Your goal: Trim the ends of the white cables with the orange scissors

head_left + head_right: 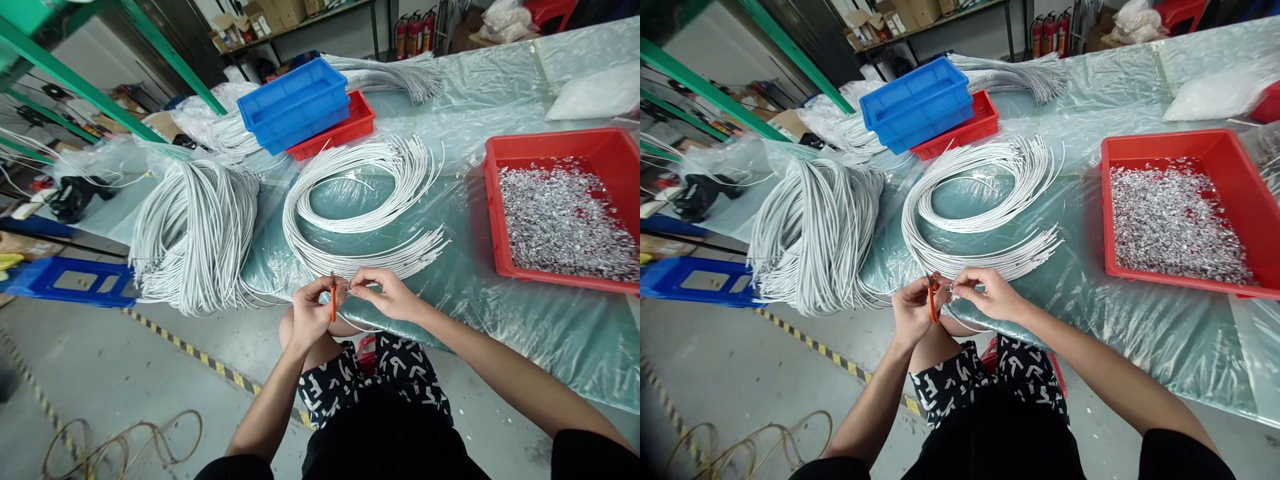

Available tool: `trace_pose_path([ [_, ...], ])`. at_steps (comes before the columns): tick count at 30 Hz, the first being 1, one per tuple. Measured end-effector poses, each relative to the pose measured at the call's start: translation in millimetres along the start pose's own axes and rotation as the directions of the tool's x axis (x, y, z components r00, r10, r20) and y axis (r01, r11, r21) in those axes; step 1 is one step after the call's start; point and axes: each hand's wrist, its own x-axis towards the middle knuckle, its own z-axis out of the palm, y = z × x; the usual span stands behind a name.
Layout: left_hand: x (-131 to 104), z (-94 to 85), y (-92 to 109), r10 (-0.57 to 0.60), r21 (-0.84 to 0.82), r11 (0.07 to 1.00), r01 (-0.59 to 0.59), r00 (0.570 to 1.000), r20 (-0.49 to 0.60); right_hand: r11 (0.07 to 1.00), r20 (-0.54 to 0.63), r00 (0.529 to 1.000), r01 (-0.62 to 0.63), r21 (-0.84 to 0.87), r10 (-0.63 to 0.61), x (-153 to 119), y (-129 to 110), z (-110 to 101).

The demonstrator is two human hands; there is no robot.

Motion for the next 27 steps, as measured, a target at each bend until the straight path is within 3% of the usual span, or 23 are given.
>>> trace_pose_path([
  [5, 1, -20.9, 1, -0.005, 0.063, 0.998, 0.002, 0.999, 0.046, 0.999, -0.028, 0.999, 0.019, -0.043, -0.021, -2, -1, 5],
  [10, -5, -35.0, 11, 0.03, 0.283, 0.956, -0.074, 0.987, 0.158, 0.947, -0.063, 0.977, 0.182, -0.265, -0.206, -5, 6, 13],
  [14, -9, -35.3, 16, 0.215, 0.448, 0.838, -0.312, 0.943, 0.254, 0.819, 0.009, 0.937, 0.311, -0.482, -0.35, -8, 13, 17],
  [18, -10, -31.7, 15, 0.371, 0.5, 0.713, -0.492, 0.869, 0.327, 0.748, 0.029, 0.924, 0.326, -0.578, -0.381, -9, 15, 19],
  [22, -10, -28.8, 14, 0.458, 0.531, 0.637, -0.559, 0.828, 0.323, 0.749, 0.017, 0.926, 0.316, -0.582, -0.377, -9, 13, 18],
  [27, -9, -26.6, 14, 0.484, 0.554, 0.603, -0.574, 0.815, 0.318, 0.716, 0.012, 0.916, 0.321, -0.62, -0.401, -9, 13, 18],
])
